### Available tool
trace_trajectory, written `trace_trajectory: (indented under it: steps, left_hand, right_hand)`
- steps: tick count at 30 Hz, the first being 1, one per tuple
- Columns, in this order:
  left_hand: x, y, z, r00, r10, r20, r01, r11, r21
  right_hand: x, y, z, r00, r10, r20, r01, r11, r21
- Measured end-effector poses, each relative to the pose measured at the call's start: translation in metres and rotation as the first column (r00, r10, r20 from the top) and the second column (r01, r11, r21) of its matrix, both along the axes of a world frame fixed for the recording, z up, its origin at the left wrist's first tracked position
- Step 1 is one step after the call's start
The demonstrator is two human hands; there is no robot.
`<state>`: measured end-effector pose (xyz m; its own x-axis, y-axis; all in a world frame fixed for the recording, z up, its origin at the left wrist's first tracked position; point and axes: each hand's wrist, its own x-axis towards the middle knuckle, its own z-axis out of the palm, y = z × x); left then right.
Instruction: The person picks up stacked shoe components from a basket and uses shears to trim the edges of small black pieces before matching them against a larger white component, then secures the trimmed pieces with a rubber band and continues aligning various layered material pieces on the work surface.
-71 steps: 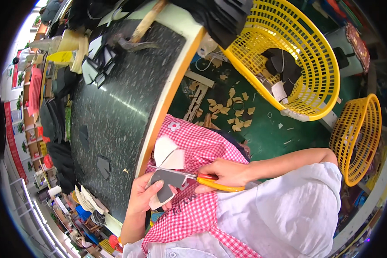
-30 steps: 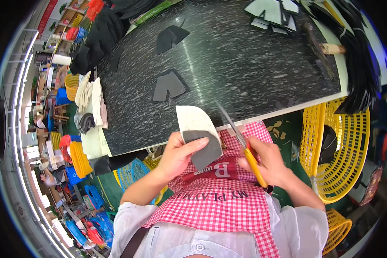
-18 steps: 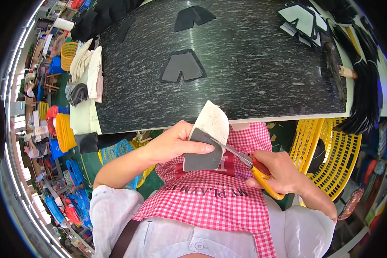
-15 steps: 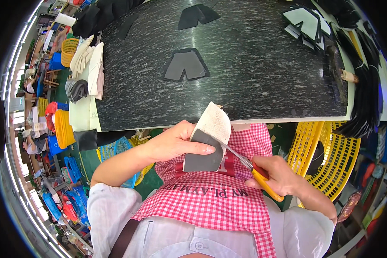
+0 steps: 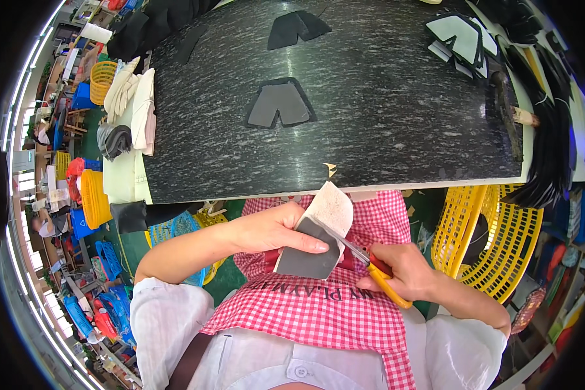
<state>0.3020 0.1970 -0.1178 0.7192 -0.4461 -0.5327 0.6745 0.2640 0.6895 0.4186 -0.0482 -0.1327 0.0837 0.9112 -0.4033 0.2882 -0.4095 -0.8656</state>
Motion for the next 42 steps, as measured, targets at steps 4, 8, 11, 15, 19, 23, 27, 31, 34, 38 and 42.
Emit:
trace_trajectory:
  steps: [4,8,11,15,19,23,27,31,34,38,42]
  left_hand:
    - [-0.004,-0.002,-0.008,1.0,0.026,-0.009,-0.026,0.999,-0.036]
    - [-0.007,0.002,-0.006,0.981,-0.166,0.102,0.163,0.986,0.031]
    - [-0.009,0.003,-0.007,0.963,-0.125,0.24,0.098,0.988,0.123]
    - [-0.006,0.019,0.005,0.981,0.161,0.11,-0.149,0.983,-0.109]
    - [-0.009,0.031,0.013,0.97,0.234,0.066,-0.228,0.97,-0.085]
    - [-0.012,0.035,0.008,0.955,0.237,0.18,-0.234,0.972,-0.038]
    - [-0.015,0.041,0.01,0.973,0.167,0.162,-0.162,0.986,-0.043]
    - [-0.009,0.041,0.013,0.917,-0.058,0.395,0.014,0.993,0.114]
    - [-0.024,0.057,0.023,0.901,0.001,0.434,-0.062,0.99,0.128]
    - [-0.04,0.085,0.026,0.747,0.596,0.295,-0.648,0.752,0.119]
    - [-0.03,0.079,0.02,0.649,0.636,0.419,-0.747,0.639,0.187]
  right_hand:
    - [0.0,0.007,0.004,0.987,0.0,0.162,-0.001,1.0,0.008]
    - [-0.002,-0.017,0.013,0.997,-0.073,0.004,0.074,0.994,-0.076]
    - [0.011,-0.02,0.029,0.993,-0.115,-0.009,0.114,0.99,-0.08]
    - [0.05,0.012,0.053,0.646,-0.277,0.712,0.234,0.959,0.161]
    - [0.101,0.033,0.046,0.336,-0.33,0.882,0.185,0.942,0.282]
    - [0.126,0.039,0.061,0.263,-0.234,0.936,0.17,0.966,0.194]
    - [0.084,0.091,0.068,0.525,-0.29,0.8,-0.159,0.89,0.427]
    - [0.031,0.139,0.048,0.931,0.141,0.337,-0.309,0.795,0.521]
    - [0.043,0.14,0.046,0.928,0.129,0.35,-0.302,0.81,0.503]
    - [0.039,0.138,0.069,0.855,0.318,0.409,-0.473,0.802,0.364]
    - [0.032,0.17,0.064,0.971,0.152,0.185,-0.213,0.902,0.375]
